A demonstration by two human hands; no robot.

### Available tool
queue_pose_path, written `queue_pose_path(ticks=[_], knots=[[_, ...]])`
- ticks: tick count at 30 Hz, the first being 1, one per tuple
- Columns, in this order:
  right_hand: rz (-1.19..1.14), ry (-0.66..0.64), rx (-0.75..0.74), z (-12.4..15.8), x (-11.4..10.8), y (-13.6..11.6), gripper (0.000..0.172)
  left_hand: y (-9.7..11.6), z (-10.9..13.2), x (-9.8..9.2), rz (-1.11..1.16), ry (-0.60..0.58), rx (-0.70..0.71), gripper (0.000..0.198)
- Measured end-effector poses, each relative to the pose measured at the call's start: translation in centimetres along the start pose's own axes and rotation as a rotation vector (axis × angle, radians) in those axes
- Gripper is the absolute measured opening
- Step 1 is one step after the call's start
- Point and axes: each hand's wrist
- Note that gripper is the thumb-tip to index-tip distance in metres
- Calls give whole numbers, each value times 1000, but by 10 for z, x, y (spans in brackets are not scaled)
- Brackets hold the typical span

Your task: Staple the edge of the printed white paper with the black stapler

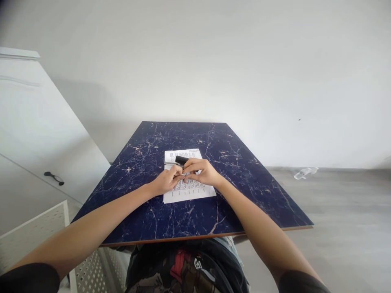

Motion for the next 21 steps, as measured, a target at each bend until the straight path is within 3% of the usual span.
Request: queue_pose_path(ticks=[12,16,21], knots=[[102,34,-98,-2,0,-9,9,9,1,1,-62,-10,-10,22],[22,128,56,-1,-3,-8,8,10,1,1,7,42,-48,25],[-34,446,361,8,-15,22,19,5,-5,0,-409,182,138,24]])
Point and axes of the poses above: each hand's wrist, its own z-axis away from the middle knuckle, its own x-axis out of the palm, y = z × x, and after that the axes turned 7 degrees about z, right-handed
